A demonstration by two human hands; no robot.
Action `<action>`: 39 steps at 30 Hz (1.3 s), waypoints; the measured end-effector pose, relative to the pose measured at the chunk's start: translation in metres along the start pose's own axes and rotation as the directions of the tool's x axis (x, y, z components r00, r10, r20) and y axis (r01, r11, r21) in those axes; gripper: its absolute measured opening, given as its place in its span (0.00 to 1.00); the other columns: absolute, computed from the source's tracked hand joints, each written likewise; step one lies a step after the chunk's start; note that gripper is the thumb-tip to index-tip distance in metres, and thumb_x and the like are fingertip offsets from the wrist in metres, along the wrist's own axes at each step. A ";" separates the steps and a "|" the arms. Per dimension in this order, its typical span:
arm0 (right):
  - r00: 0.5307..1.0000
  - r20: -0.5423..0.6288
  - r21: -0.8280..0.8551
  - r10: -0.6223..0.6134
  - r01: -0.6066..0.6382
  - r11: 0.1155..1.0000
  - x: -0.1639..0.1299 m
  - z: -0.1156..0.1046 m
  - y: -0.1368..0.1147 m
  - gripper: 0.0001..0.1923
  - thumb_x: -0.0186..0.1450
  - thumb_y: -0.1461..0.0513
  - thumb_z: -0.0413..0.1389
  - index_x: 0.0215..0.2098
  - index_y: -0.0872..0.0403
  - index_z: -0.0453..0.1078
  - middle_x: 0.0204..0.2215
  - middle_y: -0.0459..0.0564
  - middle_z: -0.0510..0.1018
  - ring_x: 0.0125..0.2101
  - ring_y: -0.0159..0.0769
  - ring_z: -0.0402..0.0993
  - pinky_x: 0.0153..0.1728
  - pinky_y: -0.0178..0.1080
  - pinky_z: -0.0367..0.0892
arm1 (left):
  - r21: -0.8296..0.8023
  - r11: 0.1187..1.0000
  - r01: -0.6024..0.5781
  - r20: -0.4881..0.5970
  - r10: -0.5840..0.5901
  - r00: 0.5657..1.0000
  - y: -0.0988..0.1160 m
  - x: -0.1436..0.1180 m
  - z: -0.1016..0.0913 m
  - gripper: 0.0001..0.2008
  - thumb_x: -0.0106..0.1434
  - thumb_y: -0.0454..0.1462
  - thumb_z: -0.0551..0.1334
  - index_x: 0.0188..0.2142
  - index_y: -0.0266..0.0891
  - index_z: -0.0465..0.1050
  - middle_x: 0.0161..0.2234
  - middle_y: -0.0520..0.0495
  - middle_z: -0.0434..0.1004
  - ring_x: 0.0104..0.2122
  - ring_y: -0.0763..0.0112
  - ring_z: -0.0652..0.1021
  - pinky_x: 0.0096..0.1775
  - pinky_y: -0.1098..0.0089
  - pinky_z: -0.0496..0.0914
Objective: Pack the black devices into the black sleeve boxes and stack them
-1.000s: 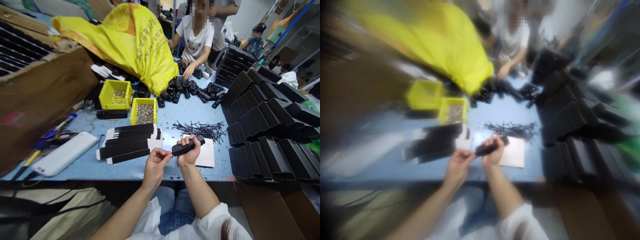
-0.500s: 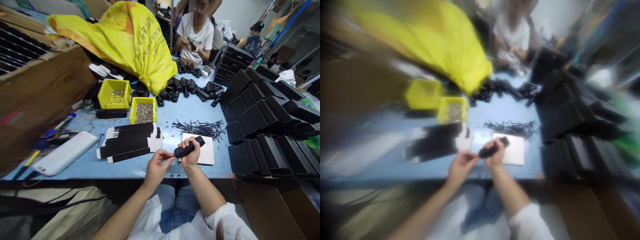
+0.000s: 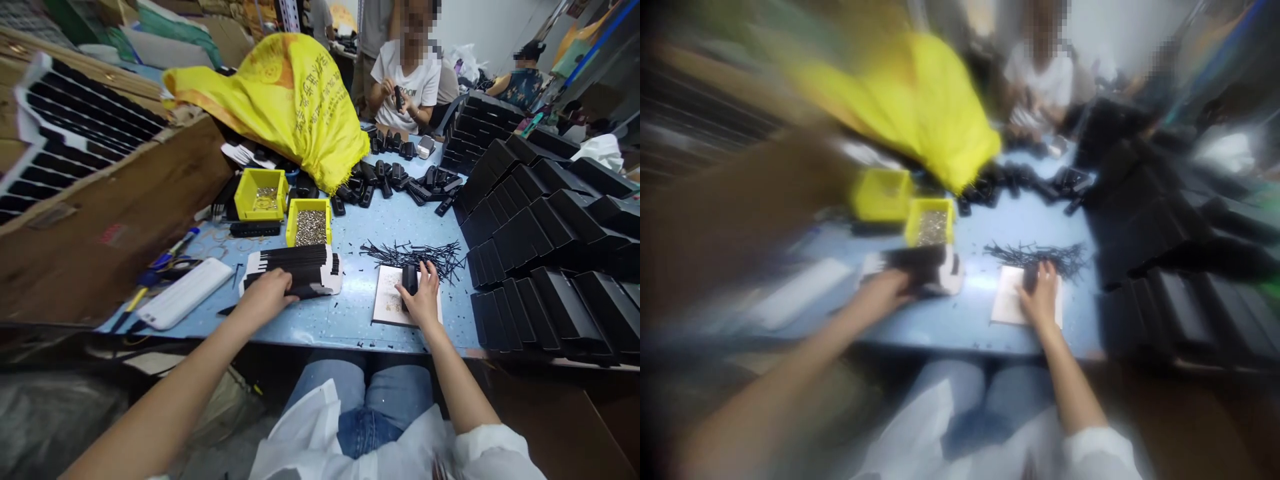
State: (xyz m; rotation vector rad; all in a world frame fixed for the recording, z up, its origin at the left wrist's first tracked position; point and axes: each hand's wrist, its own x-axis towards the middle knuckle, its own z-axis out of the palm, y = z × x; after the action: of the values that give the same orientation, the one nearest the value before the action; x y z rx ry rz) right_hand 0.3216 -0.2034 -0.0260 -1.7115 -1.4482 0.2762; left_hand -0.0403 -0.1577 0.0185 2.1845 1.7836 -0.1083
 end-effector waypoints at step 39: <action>0.841 0.430 0.594 -0.327 0.009 0.804 -0.034 0.004 -0.100 0.17 0.62 0.57 0.59 0.50 0.47 0.74 0.51 0.49 0.76 0.53 0.41 0.73 0.58 0.49 0.65 | -0.812 0.540 -0.219 -0.155 0.163 0.974 0.118 -0.044 0.024 0.48 0.48 0.37 0.68 0.66 0.38 0.49 0.42 0.42 0.77 0.40 0.57 0.79 0.43 0.63 0.73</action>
State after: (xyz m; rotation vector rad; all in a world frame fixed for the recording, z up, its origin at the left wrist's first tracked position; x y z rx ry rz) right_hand 0.2386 -0.2359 0.0310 -1.0235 -1.6621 1.0306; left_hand 0.0672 -0.2259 0.0301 1.6215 1.1861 0.7281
